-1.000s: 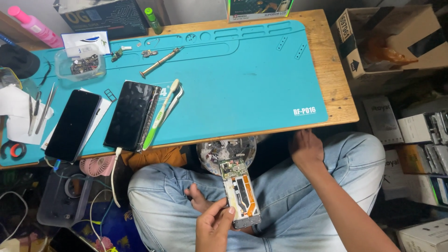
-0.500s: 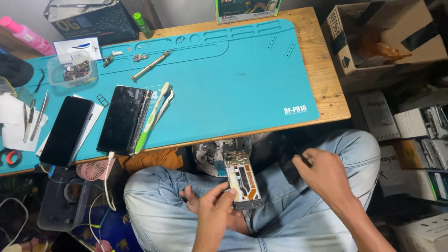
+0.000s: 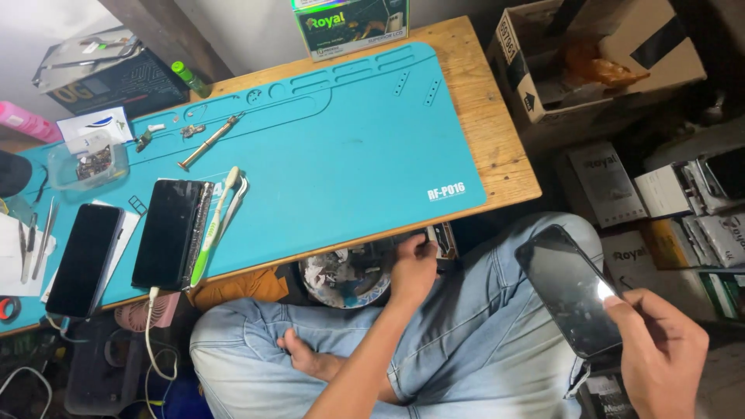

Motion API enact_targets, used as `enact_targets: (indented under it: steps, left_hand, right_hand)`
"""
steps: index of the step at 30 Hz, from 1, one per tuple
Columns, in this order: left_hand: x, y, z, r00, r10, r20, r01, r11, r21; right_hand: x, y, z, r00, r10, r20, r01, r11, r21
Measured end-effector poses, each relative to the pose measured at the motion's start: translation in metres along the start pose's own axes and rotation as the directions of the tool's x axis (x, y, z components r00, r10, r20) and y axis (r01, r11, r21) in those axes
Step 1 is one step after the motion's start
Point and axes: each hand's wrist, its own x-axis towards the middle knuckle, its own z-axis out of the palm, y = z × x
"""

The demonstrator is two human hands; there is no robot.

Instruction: Removing the back cover and internal components from a mobile phone for repair.

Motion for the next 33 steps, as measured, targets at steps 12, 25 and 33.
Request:
enact_targets:
  steps: [12, 25, 33]
  left_hand:
    - [0.038, -0.005, 0.061, 0.880, 0.454, -0.138, -0.361, 0.829, 0.428]
    - [0.003, -0.002, 0.045, 0.915, 0.397, 0.067, -0.390, 0.831, 0.396]
    - [-0.140, 0.048, -0.066, 0.860, 0.510, -0.022, -0.423, 0.686, -0.592]
  right_hand:
    - [0.011, 0.036, 0.004, 0.993, 0.115, -0.024, -0.108, 0.975, 0.193]
    - [-0.004, 0.011, 0.018, 0.998, 0.063, 0.016, -0.065, 0.957, 0.284]
    - [-0.031, -0.010, 0.065, 0.873, -0.061, 0.485, -0.172, 0.891, 0.421]
